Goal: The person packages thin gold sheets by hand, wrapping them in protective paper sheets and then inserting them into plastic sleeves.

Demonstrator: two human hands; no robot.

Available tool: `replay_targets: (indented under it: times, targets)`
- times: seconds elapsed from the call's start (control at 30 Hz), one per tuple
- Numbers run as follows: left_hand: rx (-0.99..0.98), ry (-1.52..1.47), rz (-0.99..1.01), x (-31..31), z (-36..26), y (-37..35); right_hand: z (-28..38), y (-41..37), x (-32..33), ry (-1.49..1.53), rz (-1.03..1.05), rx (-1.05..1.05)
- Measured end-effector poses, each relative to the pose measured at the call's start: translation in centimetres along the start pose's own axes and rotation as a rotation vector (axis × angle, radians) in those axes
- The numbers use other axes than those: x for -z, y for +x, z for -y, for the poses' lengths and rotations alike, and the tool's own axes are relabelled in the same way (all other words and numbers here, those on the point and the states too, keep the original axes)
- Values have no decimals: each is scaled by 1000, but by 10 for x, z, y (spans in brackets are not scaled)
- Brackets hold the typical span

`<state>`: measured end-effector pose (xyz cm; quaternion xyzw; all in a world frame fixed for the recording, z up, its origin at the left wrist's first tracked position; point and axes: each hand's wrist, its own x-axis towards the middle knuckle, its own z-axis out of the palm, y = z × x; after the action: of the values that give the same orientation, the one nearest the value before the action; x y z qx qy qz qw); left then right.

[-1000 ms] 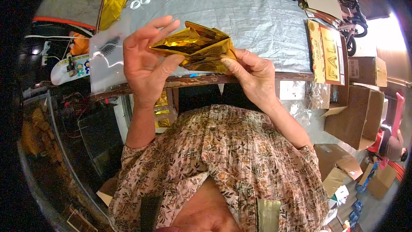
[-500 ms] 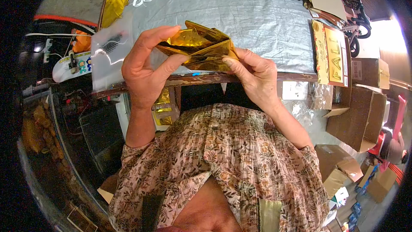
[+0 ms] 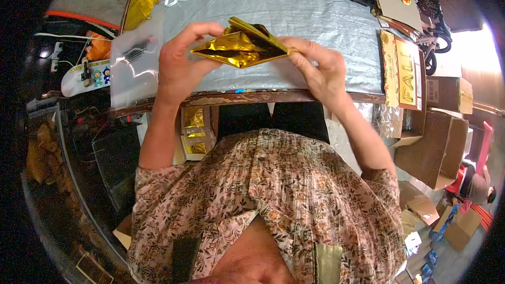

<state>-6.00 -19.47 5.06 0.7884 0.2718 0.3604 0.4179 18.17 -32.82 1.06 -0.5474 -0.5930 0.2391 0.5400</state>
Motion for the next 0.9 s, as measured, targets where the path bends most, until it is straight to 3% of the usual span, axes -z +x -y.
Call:
replay_targets:
  times: [0.03,0.07,0.1,0.13,0.17,0.33,0.47,0.6,0.63,0.67,0.73,0.83,0.9]
  targets:
    - [-146,72,42,1,10,7,-4,13,5,-51,58,209]
    - [-291,144,84,1,20,14,-15,25,11,-96,124,268]
    - [-291,138,81,1,29,22,-27,36,19,-140,192,325]
    - [-443,198,114,0,38,28,-31,45,25,-174,255,280]
    - [-592,258,149,-1,47,32,-40,56,31,-229,300,361]
    - [-651,367,333,-6,83,34,-76,83,40,-431,415,595]
    - [-604,287,541,-10,88,20,-84,66,42,-618,469,632]
    - [-577,235,592,-13,86,18,-55,67,41,-588,472,609]
    - [-595,242,602,-13,84,18,-140,83,26,-329,182,1185]
    - [-615,251,610,-14,82,18,-127,75,32,-333,181,1182]
    - [-626,239,610,-15,85,17,-80,57,44,-693,566,492]
    - [-576,193,607,-18,94,12,-81,58,48,-724,619,574]
    - [-519,155,607,-19,95,11,-84,55,47,-691,615,504]
